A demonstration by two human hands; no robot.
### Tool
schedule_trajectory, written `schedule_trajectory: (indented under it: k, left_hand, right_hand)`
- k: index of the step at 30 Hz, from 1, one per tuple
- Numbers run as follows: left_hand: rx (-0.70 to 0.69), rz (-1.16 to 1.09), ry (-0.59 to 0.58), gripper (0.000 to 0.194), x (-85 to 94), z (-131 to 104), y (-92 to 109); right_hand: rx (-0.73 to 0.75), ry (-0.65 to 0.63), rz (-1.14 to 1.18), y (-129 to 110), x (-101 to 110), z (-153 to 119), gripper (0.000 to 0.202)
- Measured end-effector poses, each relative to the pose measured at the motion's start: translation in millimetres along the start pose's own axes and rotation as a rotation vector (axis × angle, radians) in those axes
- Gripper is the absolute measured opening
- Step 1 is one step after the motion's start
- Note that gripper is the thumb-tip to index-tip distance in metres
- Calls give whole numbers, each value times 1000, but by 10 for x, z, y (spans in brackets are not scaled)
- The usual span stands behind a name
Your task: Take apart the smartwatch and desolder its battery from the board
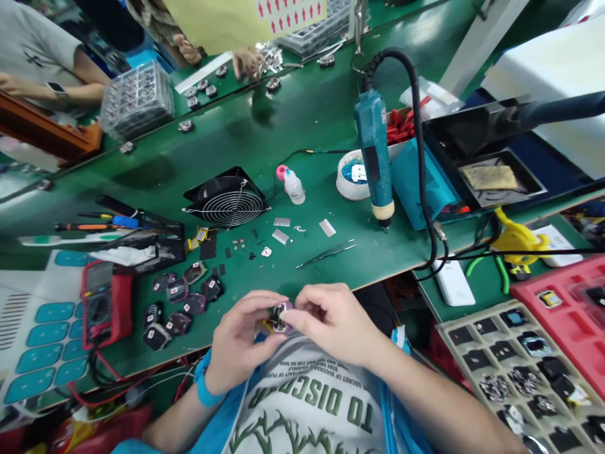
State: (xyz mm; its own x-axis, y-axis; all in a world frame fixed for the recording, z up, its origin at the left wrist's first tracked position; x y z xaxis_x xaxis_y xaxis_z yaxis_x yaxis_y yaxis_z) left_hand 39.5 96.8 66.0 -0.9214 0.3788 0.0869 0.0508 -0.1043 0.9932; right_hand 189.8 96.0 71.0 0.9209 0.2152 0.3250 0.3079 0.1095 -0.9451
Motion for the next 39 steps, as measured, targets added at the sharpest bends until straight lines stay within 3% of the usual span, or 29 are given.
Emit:
schedule_trajectory:
  k: [3, 6, 13, 24, 39]
  left_hand:
    - [-282, 322, -70, 45, -107, 8, 342]
    - [-390, 358, -90, 51, -163, -9, 466]
    - [-210, 124, -52, 47, -103, 4, 268]
    - [-287, 115, -55, 45, -150, 34, 415]
    - [-273, 112, -44, 46, -141, 20, 335]
  right_hand:
    - [-63, -26, 87, 63, -59, -56, 39]
    - [-89, -27, 205, 87, -65, -116, 42]
    - [-124, 6, 595, 126, -80, -244, 41]
    - [-39, 17, 639, 99, -110, -261, 51]
    - [-79, -5, 653, 161, -148, -278, 53]
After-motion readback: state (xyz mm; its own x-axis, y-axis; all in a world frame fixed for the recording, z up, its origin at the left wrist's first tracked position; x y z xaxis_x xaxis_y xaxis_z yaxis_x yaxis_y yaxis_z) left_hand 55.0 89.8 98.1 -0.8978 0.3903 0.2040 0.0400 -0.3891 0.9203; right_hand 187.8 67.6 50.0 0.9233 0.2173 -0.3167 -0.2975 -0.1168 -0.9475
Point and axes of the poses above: each hand's wrist, its own z-axis towards the middle knuckle, its own x-axis out of the back of the hand, y = z × x, the point moved 9 cm from there along z, towards the middle knuckle, and after that the axes turned 3 degrees about -z, right-handed, at the moved point
